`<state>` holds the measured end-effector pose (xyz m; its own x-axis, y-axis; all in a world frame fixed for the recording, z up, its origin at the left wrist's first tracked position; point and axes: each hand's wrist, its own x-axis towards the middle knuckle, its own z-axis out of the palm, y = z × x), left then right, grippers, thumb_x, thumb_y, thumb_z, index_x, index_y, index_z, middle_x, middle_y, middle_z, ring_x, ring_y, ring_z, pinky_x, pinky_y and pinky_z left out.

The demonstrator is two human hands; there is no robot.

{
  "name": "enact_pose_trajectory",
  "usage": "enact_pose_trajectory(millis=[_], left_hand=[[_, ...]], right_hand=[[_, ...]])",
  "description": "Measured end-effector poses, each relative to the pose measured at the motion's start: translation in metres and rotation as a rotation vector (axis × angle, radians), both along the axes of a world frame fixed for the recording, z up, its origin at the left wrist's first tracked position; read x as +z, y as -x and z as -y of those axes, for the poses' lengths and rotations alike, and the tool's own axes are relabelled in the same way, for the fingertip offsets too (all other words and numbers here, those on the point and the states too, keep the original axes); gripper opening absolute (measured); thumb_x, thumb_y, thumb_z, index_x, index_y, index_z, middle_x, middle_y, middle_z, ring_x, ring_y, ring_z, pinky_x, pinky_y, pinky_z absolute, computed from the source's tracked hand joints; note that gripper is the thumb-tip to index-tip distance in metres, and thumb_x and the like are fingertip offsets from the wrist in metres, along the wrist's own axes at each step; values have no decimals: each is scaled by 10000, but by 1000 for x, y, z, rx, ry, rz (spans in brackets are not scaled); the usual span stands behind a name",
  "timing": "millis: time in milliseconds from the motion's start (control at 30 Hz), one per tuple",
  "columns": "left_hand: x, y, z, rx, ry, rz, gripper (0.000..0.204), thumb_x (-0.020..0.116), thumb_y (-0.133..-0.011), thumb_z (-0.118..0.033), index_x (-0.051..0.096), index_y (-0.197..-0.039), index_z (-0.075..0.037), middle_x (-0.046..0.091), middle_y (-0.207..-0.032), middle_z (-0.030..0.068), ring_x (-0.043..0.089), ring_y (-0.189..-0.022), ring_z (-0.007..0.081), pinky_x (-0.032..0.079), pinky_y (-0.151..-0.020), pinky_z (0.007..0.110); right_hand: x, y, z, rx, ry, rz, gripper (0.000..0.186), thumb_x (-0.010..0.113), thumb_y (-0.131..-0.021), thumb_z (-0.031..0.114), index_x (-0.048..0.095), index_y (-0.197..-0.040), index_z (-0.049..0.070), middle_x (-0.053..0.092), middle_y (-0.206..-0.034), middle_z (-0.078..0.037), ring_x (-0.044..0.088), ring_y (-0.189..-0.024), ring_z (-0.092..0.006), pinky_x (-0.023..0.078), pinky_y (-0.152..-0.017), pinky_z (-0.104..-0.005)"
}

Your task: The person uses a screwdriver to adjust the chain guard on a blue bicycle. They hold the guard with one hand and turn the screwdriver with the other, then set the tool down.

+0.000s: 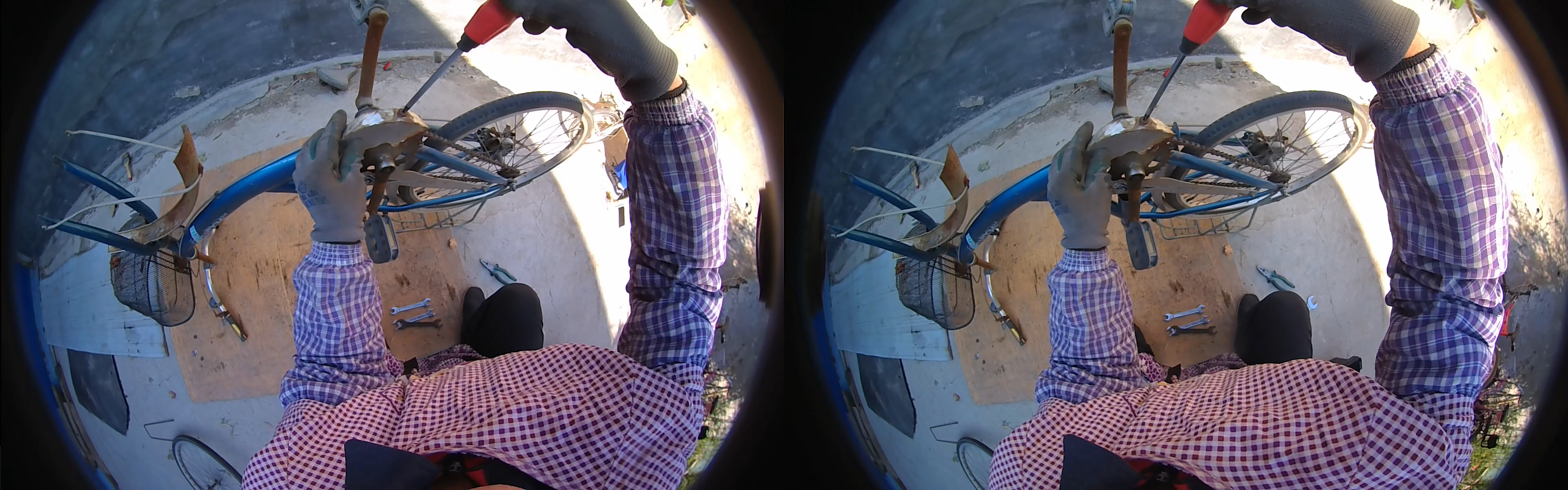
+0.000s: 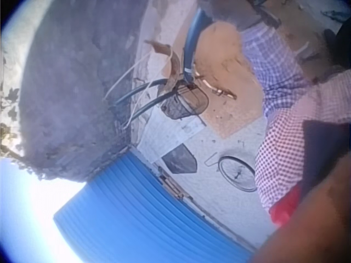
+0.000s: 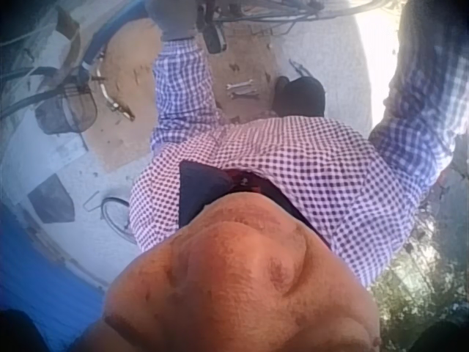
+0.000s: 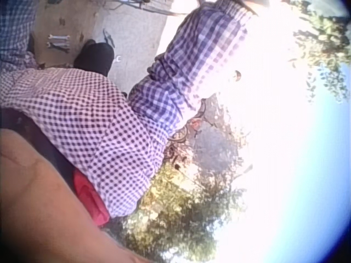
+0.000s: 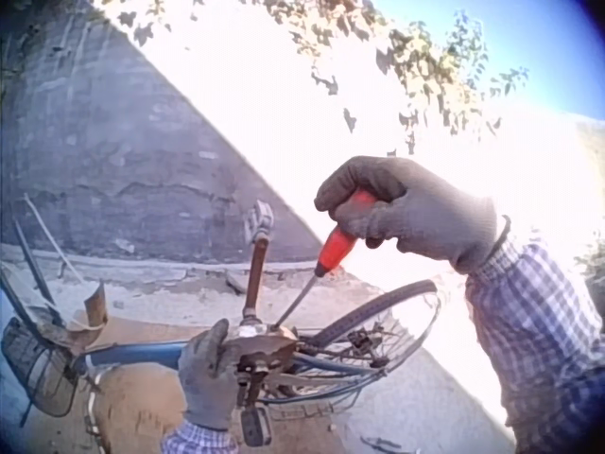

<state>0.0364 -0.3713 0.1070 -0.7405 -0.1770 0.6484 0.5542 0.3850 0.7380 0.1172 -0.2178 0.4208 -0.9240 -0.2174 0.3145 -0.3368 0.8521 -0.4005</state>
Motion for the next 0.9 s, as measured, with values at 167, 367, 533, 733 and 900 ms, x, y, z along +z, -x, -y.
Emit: enact_pose_trajectory(millis=[167, 367, 533, 733, 900], left_hand=[[2, 1, 0, -8, -11, 13, 355, 709, -975, -145, 705, -1329, -122, 709, -1198, 162, 684, -1079, 314, 593, -892, 426], [1, 1, 0, -33, -22, 0, 348, 696, -981, -136, 702, -1328, -104, 710, -1189, 158, 688, -1055, 298, 598, -866, 419], [2, -1, -1, -30, -13, 15, 352, 691, -980, -122, 700, -1332, -106, 706, -1190, 154, 687, -1053, 288, 597, -864, 414], [4, -1, -2, -47, -28, 35, 356, 689, -981, -112, 696, -1337, -111, 702, -1190, 149, 688, -1050, 276, 601, -868, 401], [3, 0, -2, -53, -36, 28, 352, 686, -984, -110, 695, -1336, -108, 704, -1189, 145, 688, -1041, 265, 600, -870, 398]], right_hand=[[11, -3, -1, -235, -256, -37, 346, 682, -1013, 307, 703, -1144, -13, 644, -732, -14, 529, -545, -107, 480, -534, -281], [11, -8, 35, -473, -100, 15, 358, 662, -1026, 340, 717, -1119, -2, 640, -722, -11, 536, -559, -102, 460, -524, -273], [-10, -12, 13, -102, -211, -253, 386, 646, -1034, 358, 711, -1104, -15, 641, -749, -26, 552, -602, -108, 455, -540, -270], [3, -13, -11, -332, -161, 15, 399, 660, -1026, 356, 697, -1122, -30, 649, -790, -47, 562, -637, -112, 469, -568, -273], [-8, -6, -13, -48, -62, -98, 342, 721, -974, 193, 657, -1228, -27, 676, -952, -70, 592, -739, -112, 509, -654, -269]])
